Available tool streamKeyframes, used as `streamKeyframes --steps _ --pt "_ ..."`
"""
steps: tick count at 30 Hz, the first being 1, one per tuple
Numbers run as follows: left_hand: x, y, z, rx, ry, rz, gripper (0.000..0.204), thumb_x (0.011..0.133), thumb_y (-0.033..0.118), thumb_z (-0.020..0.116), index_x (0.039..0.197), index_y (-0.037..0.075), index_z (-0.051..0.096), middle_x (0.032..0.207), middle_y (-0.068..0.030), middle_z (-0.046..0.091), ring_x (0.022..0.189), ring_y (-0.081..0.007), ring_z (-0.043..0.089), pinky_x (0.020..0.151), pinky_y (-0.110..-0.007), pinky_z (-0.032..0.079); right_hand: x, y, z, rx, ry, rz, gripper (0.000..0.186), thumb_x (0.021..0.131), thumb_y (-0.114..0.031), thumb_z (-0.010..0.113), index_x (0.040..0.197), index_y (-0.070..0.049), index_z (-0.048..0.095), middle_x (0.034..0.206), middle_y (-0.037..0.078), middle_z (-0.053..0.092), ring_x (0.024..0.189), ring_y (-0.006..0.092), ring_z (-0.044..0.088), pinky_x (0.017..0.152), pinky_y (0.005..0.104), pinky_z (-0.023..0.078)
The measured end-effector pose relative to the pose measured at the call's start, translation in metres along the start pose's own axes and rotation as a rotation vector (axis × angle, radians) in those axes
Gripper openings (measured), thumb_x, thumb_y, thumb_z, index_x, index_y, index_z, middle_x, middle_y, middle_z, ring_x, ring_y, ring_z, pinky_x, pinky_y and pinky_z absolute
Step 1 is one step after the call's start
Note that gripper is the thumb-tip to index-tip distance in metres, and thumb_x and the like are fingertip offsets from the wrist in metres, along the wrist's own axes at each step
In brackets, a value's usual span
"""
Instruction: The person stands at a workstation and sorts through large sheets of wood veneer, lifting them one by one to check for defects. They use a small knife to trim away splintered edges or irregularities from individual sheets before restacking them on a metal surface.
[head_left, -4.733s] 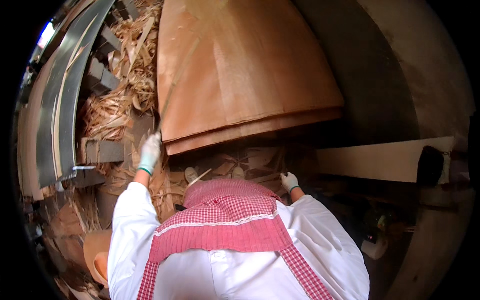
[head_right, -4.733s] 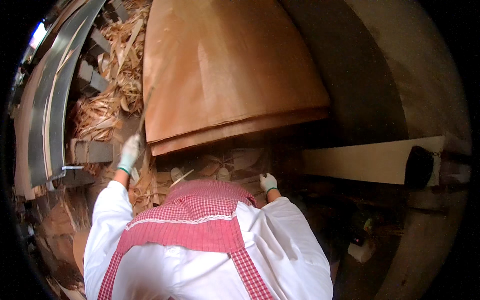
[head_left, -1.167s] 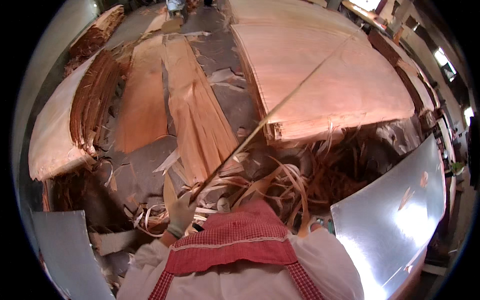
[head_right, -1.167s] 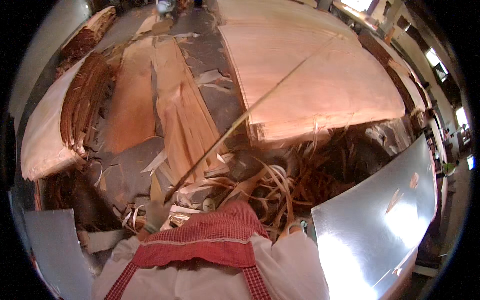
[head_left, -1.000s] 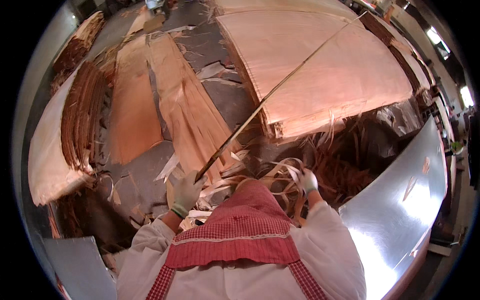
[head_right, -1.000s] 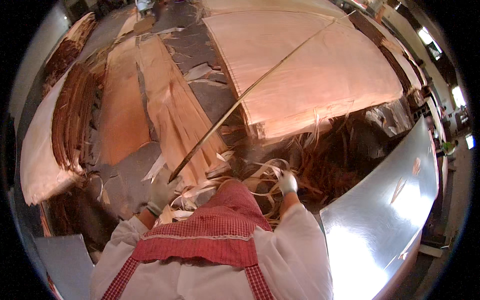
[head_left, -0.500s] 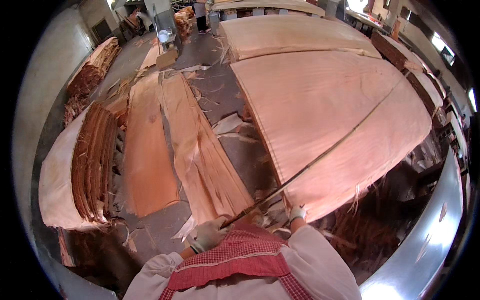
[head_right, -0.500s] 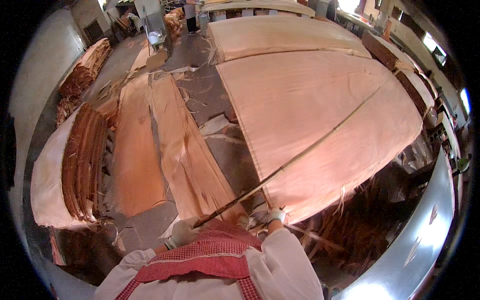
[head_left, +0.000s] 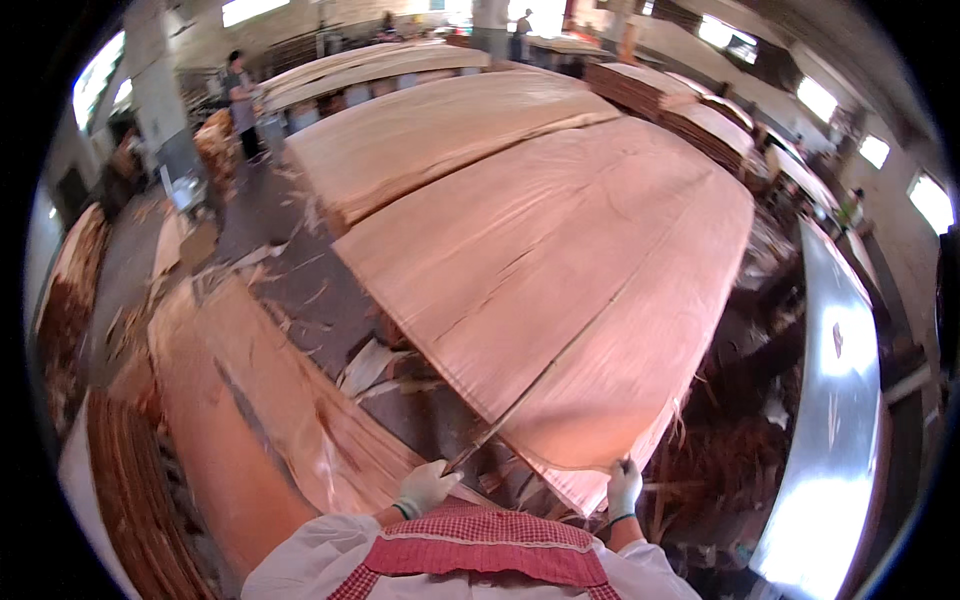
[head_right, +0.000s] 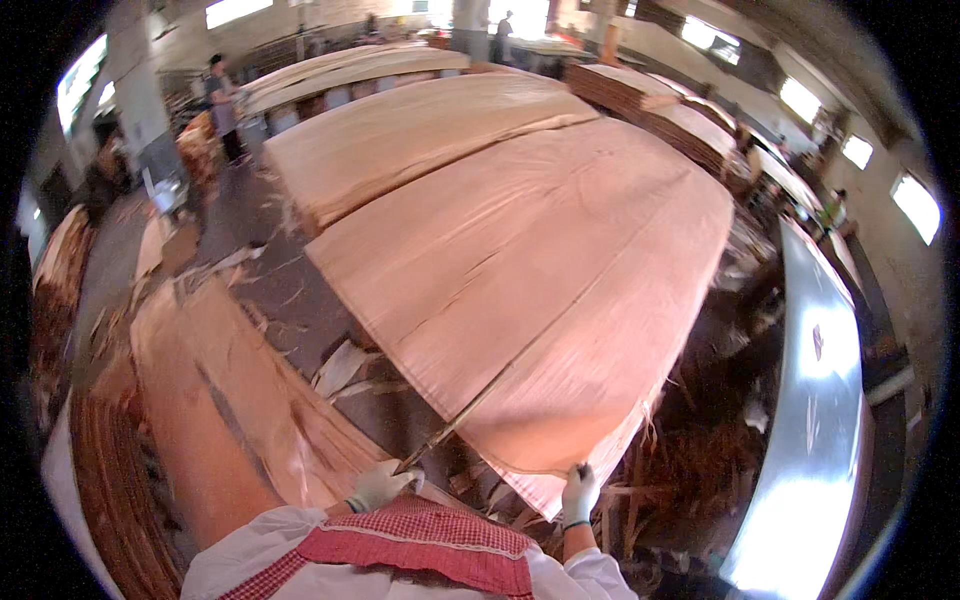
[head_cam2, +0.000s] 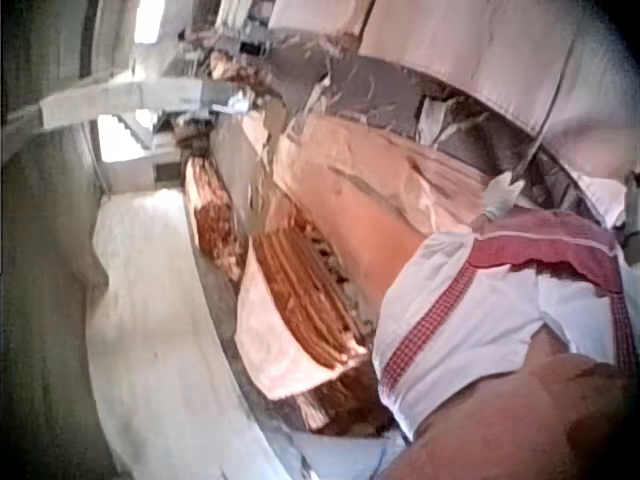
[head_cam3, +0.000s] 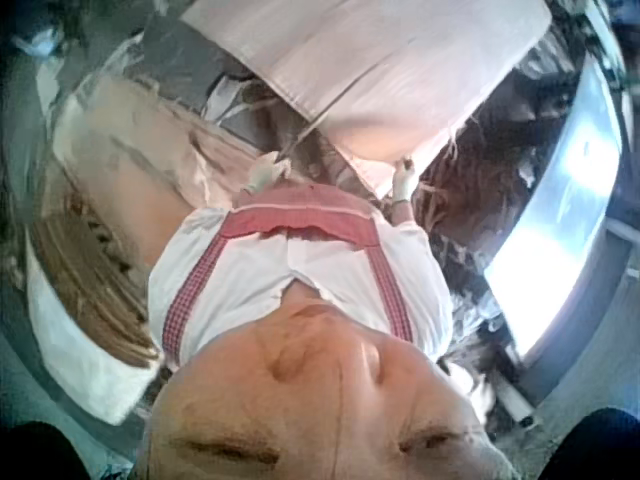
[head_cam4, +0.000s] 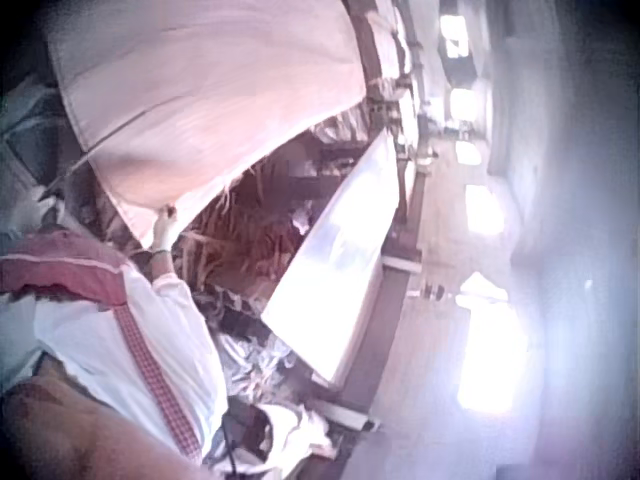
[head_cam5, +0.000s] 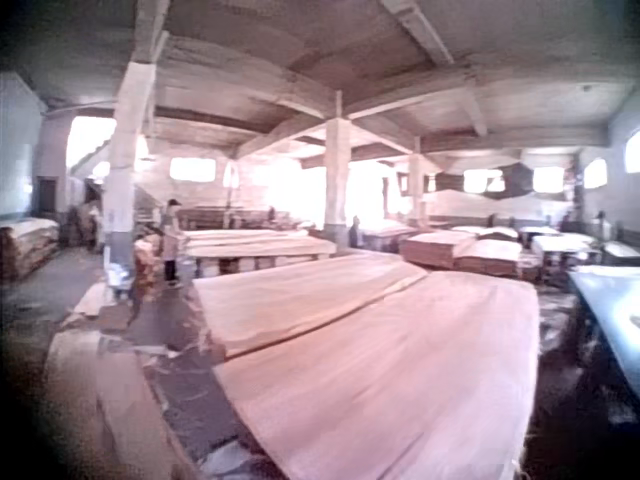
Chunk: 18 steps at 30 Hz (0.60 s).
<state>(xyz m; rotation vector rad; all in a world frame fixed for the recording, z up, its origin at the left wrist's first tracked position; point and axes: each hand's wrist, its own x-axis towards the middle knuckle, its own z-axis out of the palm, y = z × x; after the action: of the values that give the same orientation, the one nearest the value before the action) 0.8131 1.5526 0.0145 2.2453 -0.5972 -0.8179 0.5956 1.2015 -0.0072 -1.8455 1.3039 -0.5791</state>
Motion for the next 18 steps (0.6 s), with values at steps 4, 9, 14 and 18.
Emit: streamKeyframes --steps 4,9,14,18 --pt "0.077 0.034 -0.046 -0.094 -0.059 0.061 0.037 0.088 0.040 0.058 0.091 0.003 0.063 0.081 -0.0239 0.064 0.078 -0.0412 0.063 0.068 -0.047 0.047 0.008 -0.112 0.075 -0.093 -0.031 -0.419 0.017 0.083 -0.010 0.059 0.092 0.004 0.063 0.100 0.023 0.060 0.090 0.0351 0.060 0.079 0.0393 0.048" --pt "0.158 0.014 -0.039 -0.480 -0.416 -0.040 0.016 0.091 0.022 0.059 0.094 0.007 0.056 0.065 -0.0068 0.057 0.053 -0.0219 0.057 0.051 -0.038 0.047 0.038 -0.221 0.213 -0.143 -0.299 -0.366 0.020 0.086 -0.014 0.058 0.098 0.000 0.066 0.106 0.021 0.059 0.094 0.0395 0.059 0.082 0.0427 0.049" --pt "0.177 -0.072 0.022 0.130 -0.433 0.084 0.030 0.094 0.025 0.052 0.108 0.000 0.046 0.084 -0.0270 0.065 0.075 -0.0408 0.067 0.061 -0.051 0.050 0.047 -0.269 0.310 -0.458 -0.446 -0.271 0.025 0.087 -0.026 0.056 0.094 -0.005 0.069 0.109 0.021 0.058 0.087 0.0401 0.062 0.078 0.0459 0.051" --pt "0.168 -0.032 0.024 0.048 -0.308 0.296 0.034 0.093 0.027 0.053 0.104 -0.004 0.046 0.085 -0.0302 0.064 0.081 -0.0474 0.062 0.071 -0.053 0.049 0.050 -0.268 0.341 -0.550 -0.483 -0.268 0.026 0.087 -0.026 0.056 0.092 -0.004 0.069 0.107 0.021 0.060 0.088 0.0401 0.062 0.078 0.0467 0.051"
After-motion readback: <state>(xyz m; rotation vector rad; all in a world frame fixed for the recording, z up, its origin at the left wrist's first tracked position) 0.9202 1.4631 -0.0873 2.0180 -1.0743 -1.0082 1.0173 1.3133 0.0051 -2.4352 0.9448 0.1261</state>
